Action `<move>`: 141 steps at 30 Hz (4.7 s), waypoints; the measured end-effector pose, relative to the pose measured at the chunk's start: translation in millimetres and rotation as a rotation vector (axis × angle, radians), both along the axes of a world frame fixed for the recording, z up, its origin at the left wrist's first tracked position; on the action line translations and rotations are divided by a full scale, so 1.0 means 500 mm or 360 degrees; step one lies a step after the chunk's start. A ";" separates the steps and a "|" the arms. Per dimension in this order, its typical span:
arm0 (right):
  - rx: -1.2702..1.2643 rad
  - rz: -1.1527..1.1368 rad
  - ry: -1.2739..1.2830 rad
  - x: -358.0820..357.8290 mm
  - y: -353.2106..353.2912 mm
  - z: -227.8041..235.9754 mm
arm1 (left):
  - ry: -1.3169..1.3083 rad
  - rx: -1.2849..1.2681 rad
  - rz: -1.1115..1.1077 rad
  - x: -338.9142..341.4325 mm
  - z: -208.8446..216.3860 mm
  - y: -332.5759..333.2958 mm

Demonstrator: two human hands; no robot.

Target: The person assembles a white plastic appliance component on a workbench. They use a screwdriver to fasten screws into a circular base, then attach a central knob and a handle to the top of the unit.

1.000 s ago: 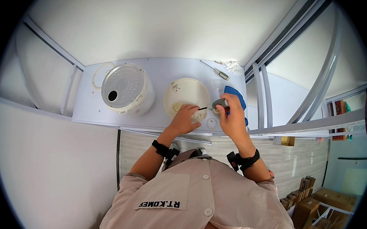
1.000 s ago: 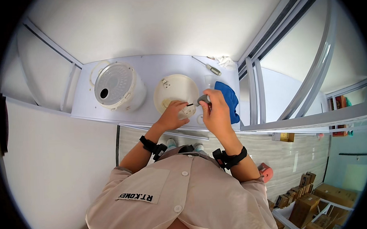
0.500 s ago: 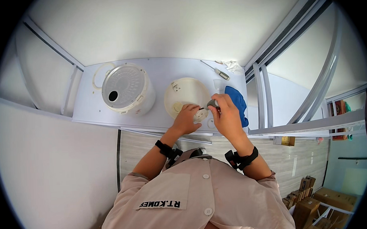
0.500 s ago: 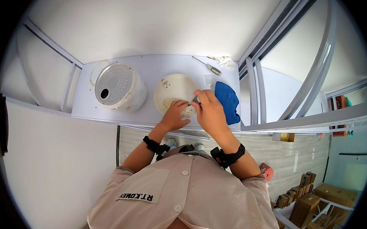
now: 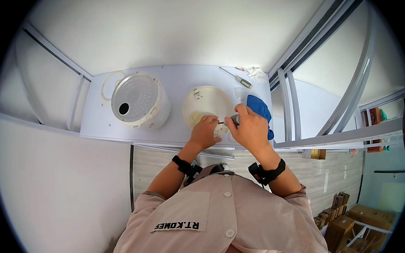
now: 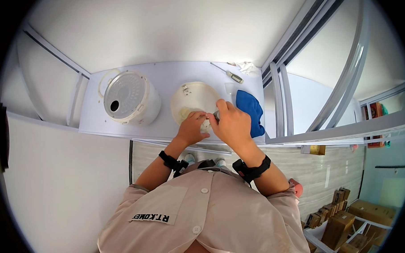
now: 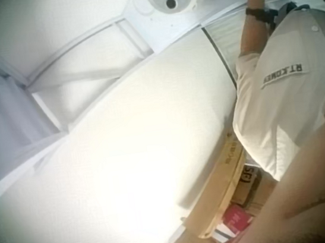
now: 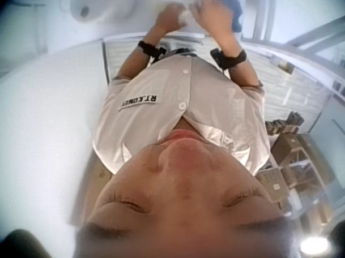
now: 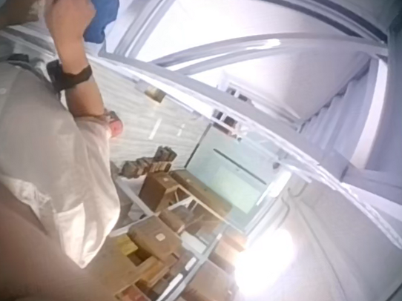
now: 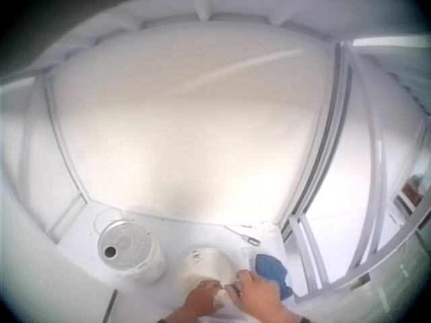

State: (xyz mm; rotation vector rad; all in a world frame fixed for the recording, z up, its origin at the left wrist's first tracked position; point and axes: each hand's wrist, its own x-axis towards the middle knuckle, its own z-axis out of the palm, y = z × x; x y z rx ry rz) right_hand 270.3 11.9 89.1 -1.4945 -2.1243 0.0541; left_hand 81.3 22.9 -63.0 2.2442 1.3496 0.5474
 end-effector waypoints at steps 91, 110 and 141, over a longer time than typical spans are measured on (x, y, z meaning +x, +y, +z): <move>-0.0950 -0.0389 -0.0412 0.015 -0.009 0.053 | 0.0067 0.0424 0.0144 0.020 -0.012 0.008; 0.0192 0.0273 0.0079 0.043 -0.012 0.003 | -0.0024 0.0467 0.0174 0.026 -0.006 0.012; -0.0292 0.0115 -0.0316 0.045 -0.030 0.028 | 0.0073 0.0331 0.0170 0.023 -0.009 0.009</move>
